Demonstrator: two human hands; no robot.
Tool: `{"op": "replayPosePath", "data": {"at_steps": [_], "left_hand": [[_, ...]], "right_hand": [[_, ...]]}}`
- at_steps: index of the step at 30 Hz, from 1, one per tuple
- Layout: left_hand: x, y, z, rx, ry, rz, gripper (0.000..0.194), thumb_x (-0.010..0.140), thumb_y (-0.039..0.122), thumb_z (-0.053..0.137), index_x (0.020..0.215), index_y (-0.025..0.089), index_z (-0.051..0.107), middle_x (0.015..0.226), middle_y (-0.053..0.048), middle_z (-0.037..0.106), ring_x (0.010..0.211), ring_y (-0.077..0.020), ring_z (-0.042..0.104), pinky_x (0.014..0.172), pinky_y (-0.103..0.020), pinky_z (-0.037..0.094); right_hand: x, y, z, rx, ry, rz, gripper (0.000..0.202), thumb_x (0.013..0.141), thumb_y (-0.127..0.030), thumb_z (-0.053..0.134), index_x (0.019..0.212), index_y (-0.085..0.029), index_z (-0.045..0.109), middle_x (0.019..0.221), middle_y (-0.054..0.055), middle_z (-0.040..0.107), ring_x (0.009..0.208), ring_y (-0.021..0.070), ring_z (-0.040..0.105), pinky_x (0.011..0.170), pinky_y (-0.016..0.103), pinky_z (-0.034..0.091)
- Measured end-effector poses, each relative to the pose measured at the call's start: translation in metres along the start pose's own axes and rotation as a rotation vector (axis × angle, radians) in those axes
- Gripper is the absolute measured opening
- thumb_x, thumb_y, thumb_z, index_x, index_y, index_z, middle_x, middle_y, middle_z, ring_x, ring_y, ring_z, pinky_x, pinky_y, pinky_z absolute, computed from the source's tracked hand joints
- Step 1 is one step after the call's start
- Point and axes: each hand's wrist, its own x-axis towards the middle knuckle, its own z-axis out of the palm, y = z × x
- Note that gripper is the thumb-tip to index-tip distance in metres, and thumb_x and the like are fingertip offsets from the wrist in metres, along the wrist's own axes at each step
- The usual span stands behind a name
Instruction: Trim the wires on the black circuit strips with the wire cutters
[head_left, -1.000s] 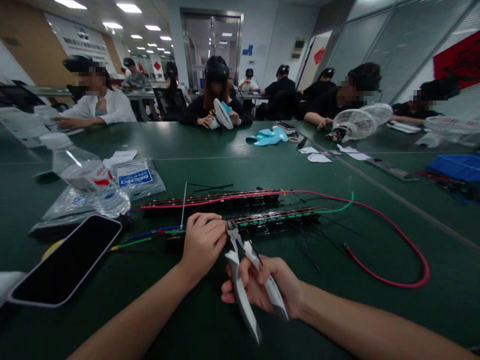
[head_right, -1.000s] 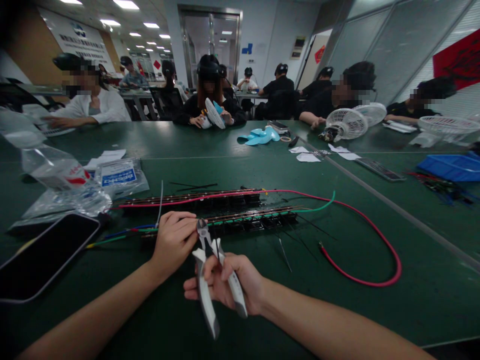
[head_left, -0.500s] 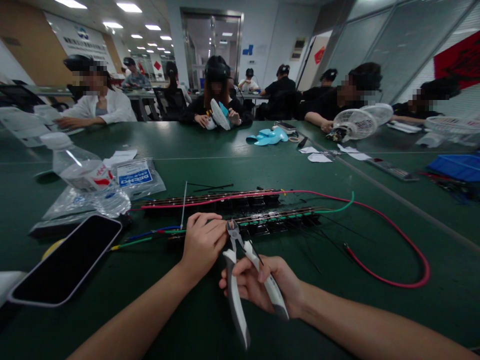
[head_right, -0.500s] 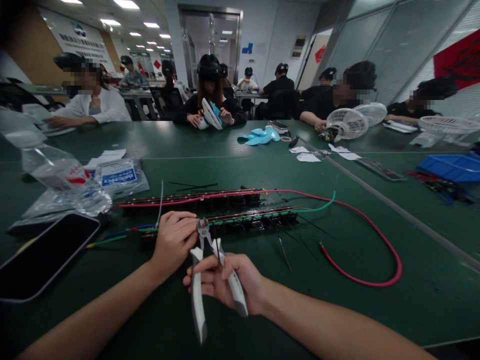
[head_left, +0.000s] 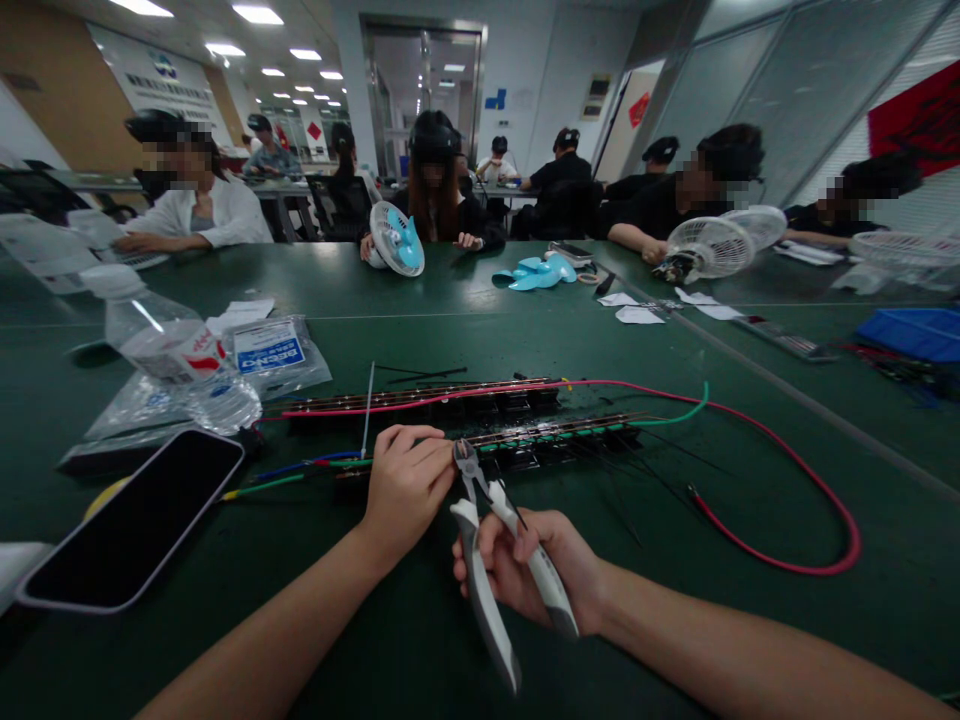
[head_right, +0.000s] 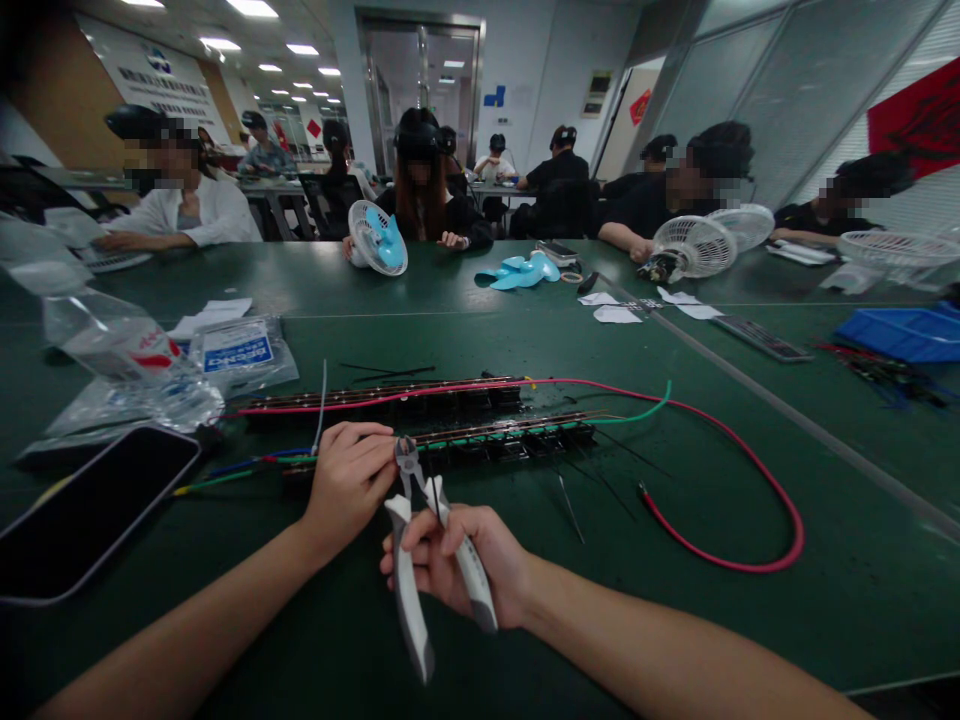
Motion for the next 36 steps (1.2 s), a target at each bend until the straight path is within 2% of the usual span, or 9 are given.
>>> {"op": "replayPosePath", "data": {"at_steps": [5,9,14,19,23,28,36], "left_hand": [[-0.0005,0.0002,0.0004,-0.003,-0.002,-0.004,0.017,0.088,0.019,0.054,0.089,0.023,0.070,0.090,-0.001,0.074,0.095,-0.0229,0.061,0.089,-0.044,0.035],[-0.0012,-0.0004,0.0015,-0.004,-0.008,-0.002,0.016,0.088,0.019,0.054,0.089,0.023,0.070,0.091,-0.001,0.074,0.096,-0.0233,0.060,0.089,-0.044,0.035],[-0.0006,-0.0003,0.0010,-0.010,-0.015,-0.003,0.016,0.089,0.019,0.054,0.090,0.023,0.069,0.092,-0.001,0.074,0.097,-0.0236,0.060,0.089,-0.045,0.034],[-0.0011,-0.0003,0.0006,-0.010,-0.012,-0.006,0.017,0.089,0.019,0.053,0.089,0.022,0.070,0.092,-0.001,0.074,0.097,-0.0236,0.060,0.089,-0.044,0.034],[-0.0012,0.0001,0.0003,-0.007,-0.018,-0.008,0.016,0.089,0.019,0.054,0.088,0.022,0.069,0.092,0.000,0.074,0.097,-0.0230,0.060,0.089,-0.044,0.034],[-0.0014,-0.0007,0.0009,0.001,-0.031,0.000,0.016,0.090,0.019,0.053,0.089,0.022,0.069,0.092,0.000,0.074,0.098,-0.0227,0.060,0.090,-0.044,0.033],[-0.0017,-0.0008,0.0013,0.000,-0.026,0.007,0.017,0.091,0.020,0.052,0.090,0.023,0.069,0.093,0.000,0.074,0.098,-0.0232,0.060,0.090,-0.044,0.033]], "right_hand": [[0.0004,-0.0010,0.0003,-0.006,-0.013,-0.004,0.022,0.055,-0.013,0.048,0.069,-0.010,0.065,0.091,0.012,0.063,0.087,0.0222,0.060,0.086,0.038,0.041],[0.0006,-0.0019,0.0017,0.011,-0.044,0.016,0.015,0.056,-0.013,0.048,0.066,-0.011,0.059,0.090,0.011,0.061,0.088,0.0242,0.061,0.088,0.043,0.041],[0.0006,-0.0012,0.0010,0.028,-0.064,0.026,0.008,0.060,-0.014,0.049,0.068,-0.014,0.051,0.092,0.010,0.062,0.085,0.0239,0.062,0.084,0.042,0.042],[0.0008,-0.0019,0.0008,0.031,-0.053,0.054,0.031,0.062,-0.017,0.048,0.092,-0.016,0.055,0.098,0.011,0.065,0.086,0.0224,0.062,0.085,0.040,0.041],[-0.0005,-0.0045,0.0045,0.008,-0.081,0.154,0.049,0.063,-0.024,0.046,0.109,-0.011,0.055,0.101,0.014,0.066,0.092,0.0250,0.062,0.090,0.043,0.037],[-0.0034,-0.0065,0.0073,0.037,-0.121,0.270,0.055,0.065,-0.031,0.041,0.113,-0.009,0.056,0.106,0.015,0.065,0.098,0.0307,0.060,0.093,0.053,0.034],[-0.0036,-0.0081,0.0054,0.069,-0.138,0.332,0.055,0.066,-0.032,0.039,0.113,-0.008,0.055,0.103,0.015,0.065,0.096,0.0306,0.060,0.088,0.053,0.037]]}}
